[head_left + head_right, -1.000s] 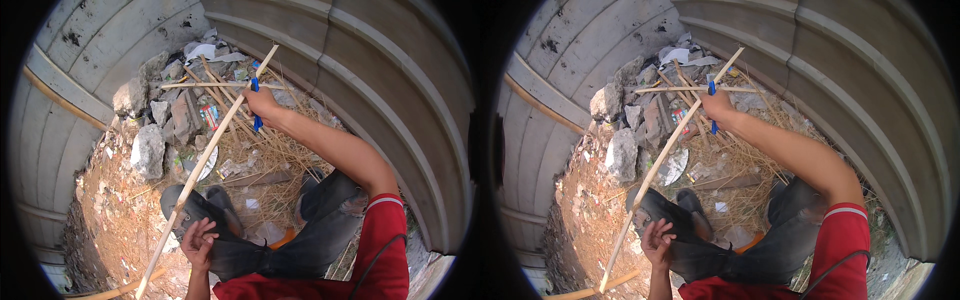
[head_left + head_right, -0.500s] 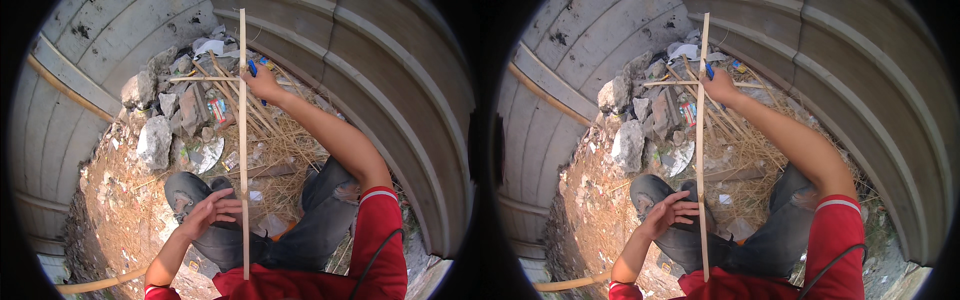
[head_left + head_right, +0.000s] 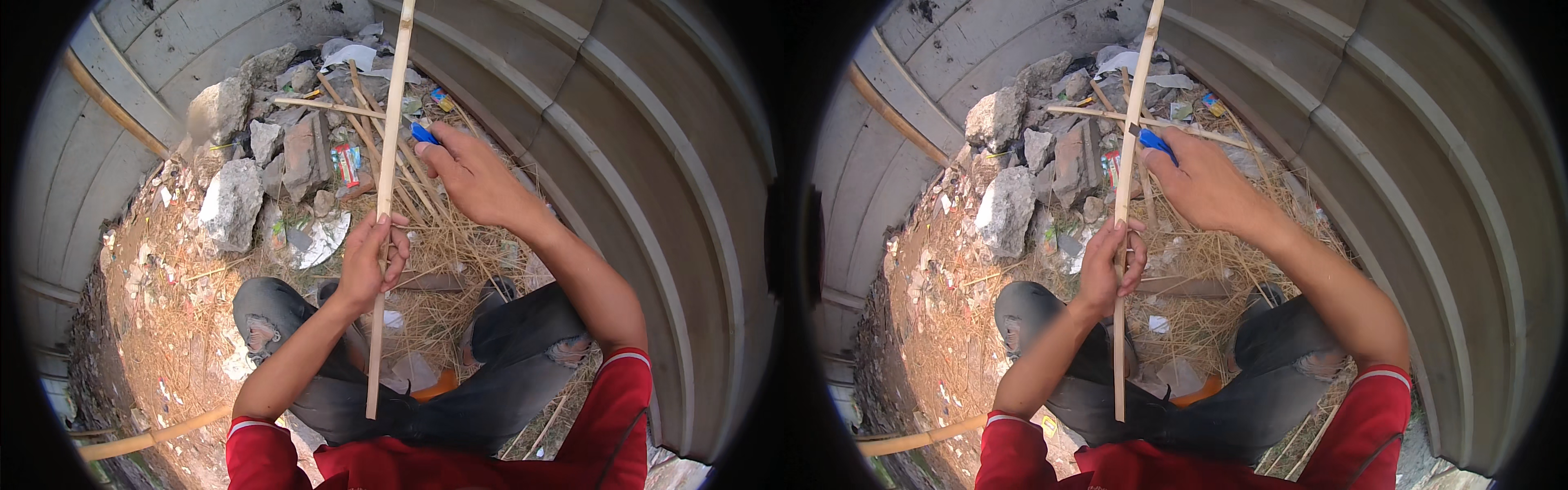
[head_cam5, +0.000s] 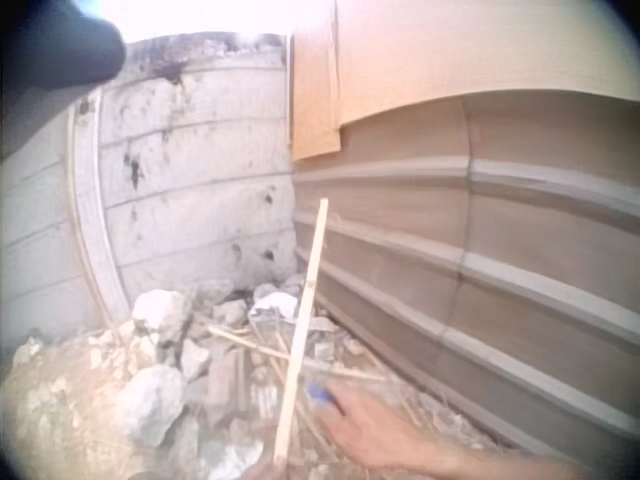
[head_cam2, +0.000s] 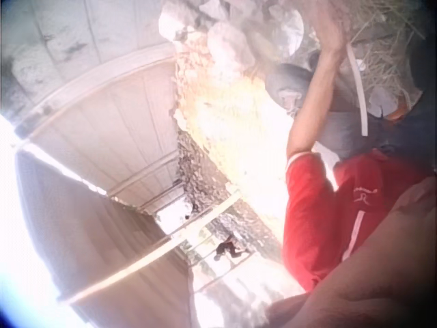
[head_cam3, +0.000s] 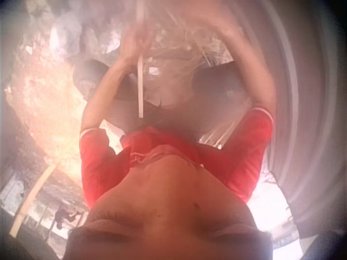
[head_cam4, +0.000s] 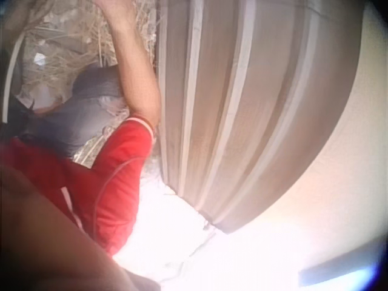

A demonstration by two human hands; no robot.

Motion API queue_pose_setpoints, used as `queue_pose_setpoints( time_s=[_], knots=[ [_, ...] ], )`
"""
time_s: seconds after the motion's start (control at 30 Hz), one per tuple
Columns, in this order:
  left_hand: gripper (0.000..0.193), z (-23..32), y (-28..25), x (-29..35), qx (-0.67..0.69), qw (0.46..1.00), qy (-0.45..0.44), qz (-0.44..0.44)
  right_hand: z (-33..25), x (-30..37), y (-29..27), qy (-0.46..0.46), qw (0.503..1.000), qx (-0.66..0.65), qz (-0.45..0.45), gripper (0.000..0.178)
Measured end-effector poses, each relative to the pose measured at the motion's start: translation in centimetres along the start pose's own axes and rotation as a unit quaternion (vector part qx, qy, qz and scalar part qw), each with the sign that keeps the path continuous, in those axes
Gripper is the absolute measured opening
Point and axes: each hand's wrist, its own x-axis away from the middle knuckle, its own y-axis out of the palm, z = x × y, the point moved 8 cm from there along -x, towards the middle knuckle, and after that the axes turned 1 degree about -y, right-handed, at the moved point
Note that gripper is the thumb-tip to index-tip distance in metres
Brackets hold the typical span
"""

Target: The person sits on the ground and uses a utility knife to shave thin strips from a bamboo stick. They hold the stick against their legs and scrape the blade along its length to remove the outer layer. The person then switches to a machete to split the bamboo stick lengthwise.

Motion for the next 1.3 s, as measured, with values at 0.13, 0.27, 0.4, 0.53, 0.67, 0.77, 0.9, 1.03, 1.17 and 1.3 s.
queue_pose_setpoints(
  time_s=[0.13,0.27,0.4,0.53,0.67,0.77,0.9,1.03,1.17,1.3],
  knots=[
    [0.047,0.0,-1.2,0.0,0.017,0.999,0.042,-0.024,-0.7,3.0,2.7,0.036,0.995,-0.012,-0.097,0.036],
    [0.049,-0.9,-0.7,0.8,-0.017,0.997,0.008,-0.069,2.2,2.9,4.5,0.092,0.989,-0.062,-0.102,0.031],
    [0.050,-1.2,1.1,0.5,-0.041,0.996,0.000,-0.077,5.0,2.6,6.6,0.159,0.957,-0.218,-0.102,0.031],
    [0.045,-2.0,1.8,0.3,-0.007,1.000,0.021,-0.018,4.5,0.0,5.7,0.106,0.974,-0.195,-0.042,0.031],
    [0.040,-2.9,0.9,0.4,-0.021,1.000,0.005,-0.009,6.1,-1.3,5.6,0.155,0.951,-0.249,-0.095,0.038],
    [0.039,-2.8,-0.4,-0.1,-0.004,1.000,0.008,-0.002,6.7,-0.8,6.7,0.224,0.887,-0.374,-0.154,0.049],
    [0.040,-1.4,-1.9,0.2,-0.001,1.000,0.002,0.027,6.8,0.4,7.9,0.288,0.772,-0.526,-0.213,0.049],
    [0.046,-0.4,-2.9,0.6,-0.028,0.999,0.008,0.043,6.1,0.1,7.1,0.208,0.864,-0.396,-0.233,0.042],
    [0.049,-0.2,-3.0,0.7,-0.002,0.999,0.016,0.037,1.7,0.3,5.9,-0.024,0.986,-0.033,-0.164,0.036],
    [0.049,-0.6,-3.7,0.5,-0.015,0.998,0.043,0.046,0.0,1.5,8.2,-0.034,0.962,0.039,-0.270,0.039]
  ],
)
